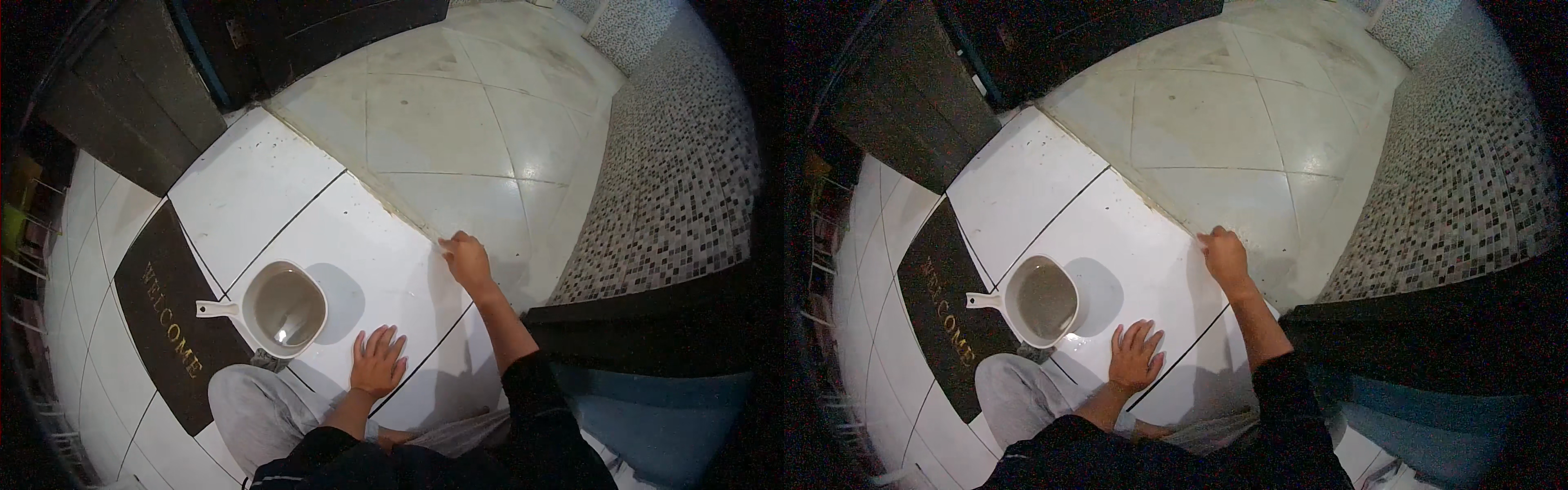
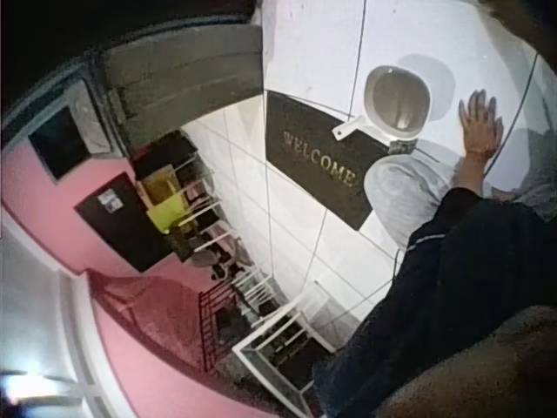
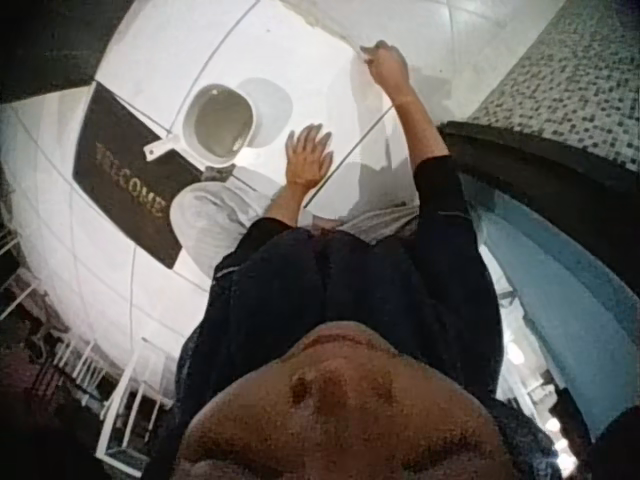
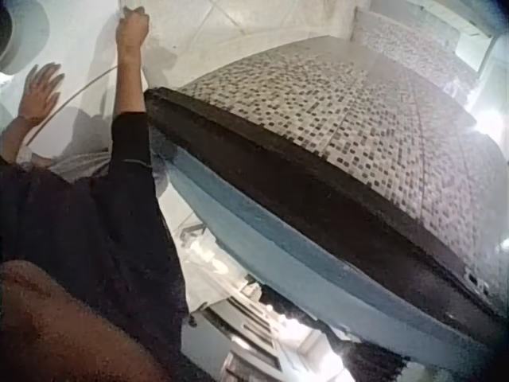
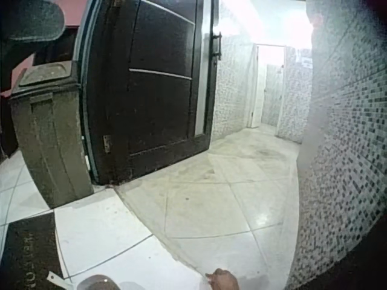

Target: The person scrapes material from a joint between floor tiles using a tool, wipes the surface with a cloth, and applies white filler to the joint.

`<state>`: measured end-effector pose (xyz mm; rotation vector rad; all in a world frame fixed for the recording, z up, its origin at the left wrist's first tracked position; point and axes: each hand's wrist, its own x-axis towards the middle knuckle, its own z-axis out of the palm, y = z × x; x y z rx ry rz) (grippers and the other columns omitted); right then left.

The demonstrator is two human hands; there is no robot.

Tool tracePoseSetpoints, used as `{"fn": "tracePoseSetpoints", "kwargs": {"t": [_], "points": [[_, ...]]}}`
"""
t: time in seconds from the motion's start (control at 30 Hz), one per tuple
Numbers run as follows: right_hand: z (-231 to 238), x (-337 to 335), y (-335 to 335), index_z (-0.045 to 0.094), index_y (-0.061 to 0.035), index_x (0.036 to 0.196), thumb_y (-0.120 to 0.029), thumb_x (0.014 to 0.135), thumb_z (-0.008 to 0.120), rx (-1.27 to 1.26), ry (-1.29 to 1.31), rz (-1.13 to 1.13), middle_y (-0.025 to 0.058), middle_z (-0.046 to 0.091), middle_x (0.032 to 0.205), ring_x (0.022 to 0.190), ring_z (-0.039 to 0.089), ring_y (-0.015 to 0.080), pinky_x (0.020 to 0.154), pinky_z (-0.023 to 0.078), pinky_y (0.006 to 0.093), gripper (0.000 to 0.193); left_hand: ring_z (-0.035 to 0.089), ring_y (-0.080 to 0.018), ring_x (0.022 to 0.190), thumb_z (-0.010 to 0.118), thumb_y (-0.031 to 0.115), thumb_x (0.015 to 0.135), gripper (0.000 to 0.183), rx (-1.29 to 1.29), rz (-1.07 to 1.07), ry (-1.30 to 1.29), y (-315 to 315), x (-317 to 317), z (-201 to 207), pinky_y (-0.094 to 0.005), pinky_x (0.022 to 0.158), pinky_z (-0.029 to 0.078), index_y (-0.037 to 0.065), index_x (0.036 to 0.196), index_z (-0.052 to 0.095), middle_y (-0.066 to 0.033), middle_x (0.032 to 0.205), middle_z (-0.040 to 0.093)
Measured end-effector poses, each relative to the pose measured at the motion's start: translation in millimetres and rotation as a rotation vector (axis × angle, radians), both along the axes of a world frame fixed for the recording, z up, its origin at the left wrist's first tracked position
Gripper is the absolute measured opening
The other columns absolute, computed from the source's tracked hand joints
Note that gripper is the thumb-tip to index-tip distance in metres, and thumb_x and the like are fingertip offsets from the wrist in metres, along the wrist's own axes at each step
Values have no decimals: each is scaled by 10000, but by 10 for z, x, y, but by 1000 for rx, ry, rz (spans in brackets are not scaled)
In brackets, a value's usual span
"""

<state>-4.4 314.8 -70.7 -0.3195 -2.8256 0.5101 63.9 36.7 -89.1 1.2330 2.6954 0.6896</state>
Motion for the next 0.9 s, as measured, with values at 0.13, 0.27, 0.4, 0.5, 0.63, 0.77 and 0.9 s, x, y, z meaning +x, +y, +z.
{"fn": "tracePoseSetpoints", "kwargs": {"t": [0.13, 0.27, 0.4, 0.5, 0.63, 0.77, 0.9], "points": [[-22, 118, -33, 690, -120, 961, -53, 700, 677, -41, -38, 11, 115, 589, 852, 778, 581, 311, 686, 497, 395, 270, 366, -275, 1253, 558, 281, 818, 404, 24, 1, 33, -35, -17, 25, -542, 1037, 203, 93, 1175, 542, -120, 1297, 443], [-45, -160, -37, 688, -117, 974, -82, 686, 706, -60, -51, -12, 120, 594, 848, 784, 592, 310, 692, 495, 400, 291, 369, -277, 1249, 559, 283, 818, 404, 30, -11, 19, 41, 23, 11, -541, 1036, 204, 94, 1175, 541, -121, 1301, 439], [-38, -76, -43, 688, -108, 980, -130, 682, 725, -118, -62, -54, 133, 597, 826, 779, 602, 319, 694, 492, 409, 300, 345, -239, 1270, 519, 304, 840, 387, 27, -2, 9, 22, 11, 0, -530, 1035, 206, 128, 1184, 543, -95, 1302, 447], [-47, 108, -106, 691, -112, 979, -142, 686, 727, -181, -81, -39, 138, 596, 822, 776, 602, 322, 694, 491, 411, 296, 353, -241, 1264, 524, 302, 837, 387, 10, 13, 28, -44, -5, 25, -530, 1033, 208, 126, 1181, 546, -95, 1297, 452], [-54, -70, -65, 696, -120, 971, -141, 686, 731, -109, -29, -71, 134, 593, 824, 772, 601, 321, 691, 490, 412, 288, 362, -242, 1256, 526, 300, 836, 385, 10, 1, 24, 43, 22, 33, -530, 1031, 210, 121, 1177, 549, -91, 1295, 455], [-41, -297, -84, 702, -103, 941, -85, 672, 720, -133, -1, -93, 142, 593, 826, 774, 600, 324, 693, 494, 413, 270, 362, -241, 1257, 524, 299, 838, 385, 27, -6, 20, 43, 19, 2, -527, 1032, 212, 119, 1177, 551, -90, 1295, 457], [-25, 37, -143, 704, -102, 922, -73, 674, 718, -146, -53, -55, 144, 591, 836, 789, 600, 321, 698, 498, 408, 250, 363, -238, 1257, 524, 296, 838, 386, 34, 12, 27, -18, 1, 13, -520, 1033, 215, 119, 1180, 551, -90, 1293, 460]]}}
